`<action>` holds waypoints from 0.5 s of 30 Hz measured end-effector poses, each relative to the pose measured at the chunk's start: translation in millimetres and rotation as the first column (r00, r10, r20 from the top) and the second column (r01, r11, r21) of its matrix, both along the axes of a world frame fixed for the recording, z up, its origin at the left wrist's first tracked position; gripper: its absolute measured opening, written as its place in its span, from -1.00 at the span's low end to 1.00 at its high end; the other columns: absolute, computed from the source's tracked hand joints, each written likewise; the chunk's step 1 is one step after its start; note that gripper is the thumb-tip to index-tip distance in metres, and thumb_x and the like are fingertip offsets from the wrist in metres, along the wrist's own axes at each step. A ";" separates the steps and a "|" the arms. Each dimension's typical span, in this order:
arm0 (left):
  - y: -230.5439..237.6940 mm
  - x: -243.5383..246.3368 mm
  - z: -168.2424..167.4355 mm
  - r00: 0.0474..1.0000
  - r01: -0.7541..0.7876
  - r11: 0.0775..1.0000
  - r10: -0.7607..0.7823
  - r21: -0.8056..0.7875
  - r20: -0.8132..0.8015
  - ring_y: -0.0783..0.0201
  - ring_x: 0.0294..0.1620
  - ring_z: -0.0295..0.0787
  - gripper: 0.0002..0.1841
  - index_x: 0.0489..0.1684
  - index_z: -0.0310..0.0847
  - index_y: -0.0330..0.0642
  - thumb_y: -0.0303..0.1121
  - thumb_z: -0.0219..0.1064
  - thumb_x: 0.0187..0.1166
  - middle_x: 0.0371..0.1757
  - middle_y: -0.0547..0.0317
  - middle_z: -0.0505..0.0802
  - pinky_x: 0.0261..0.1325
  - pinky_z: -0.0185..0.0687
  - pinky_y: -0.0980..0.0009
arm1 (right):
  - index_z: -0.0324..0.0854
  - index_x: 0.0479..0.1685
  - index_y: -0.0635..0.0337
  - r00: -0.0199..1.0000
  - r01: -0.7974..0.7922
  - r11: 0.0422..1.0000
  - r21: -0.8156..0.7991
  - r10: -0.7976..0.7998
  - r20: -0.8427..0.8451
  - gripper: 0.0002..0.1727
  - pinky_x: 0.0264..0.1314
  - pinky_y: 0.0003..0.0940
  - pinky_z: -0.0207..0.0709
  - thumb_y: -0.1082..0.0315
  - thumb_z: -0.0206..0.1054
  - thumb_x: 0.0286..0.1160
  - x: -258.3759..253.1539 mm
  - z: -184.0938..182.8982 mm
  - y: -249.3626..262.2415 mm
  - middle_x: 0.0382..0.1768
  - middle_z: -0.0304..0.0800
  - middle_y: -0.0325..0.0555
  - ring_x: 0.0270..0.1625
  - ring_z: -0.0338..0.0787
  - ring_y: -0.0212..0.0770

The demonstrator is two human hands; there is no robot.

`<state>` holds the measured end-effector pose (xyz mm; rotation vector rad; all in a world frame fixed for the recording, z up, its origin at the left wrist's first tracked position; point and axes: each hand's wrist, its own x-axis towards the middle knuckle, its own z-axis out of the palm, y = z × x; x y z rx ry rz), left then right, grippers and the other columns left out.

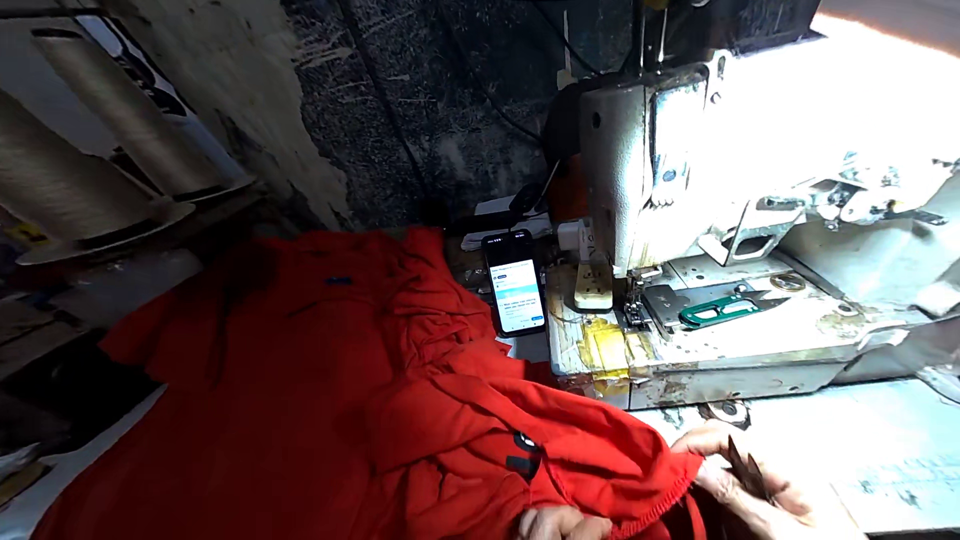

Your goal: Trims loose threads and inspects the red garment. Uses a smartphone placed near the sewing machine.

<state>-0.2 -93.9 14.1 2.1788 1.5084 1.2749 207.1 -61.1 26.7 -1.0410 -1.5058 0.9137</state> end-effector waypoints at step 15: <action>37.3 -34.5 42.9 0.877 0.395 0.882 -0.279 -0.256 0.391 0.56 -0.21 0.76 -0.81 0.01 0.72 -0.18 -0.45 0.15 0.72 -0.20 0.39 0.84 -0.13 0.70 0.61 | 0.75 -0.31 0.02 0.995 -0.058 0.972 -0.229 0.075 0.065 -0.88 -0.71 -0.65 0.30 0.38 0.34 0.57 20.8 2.3 14.1 -0.66 0.64 -0.34 -0.74 0.45 -0.53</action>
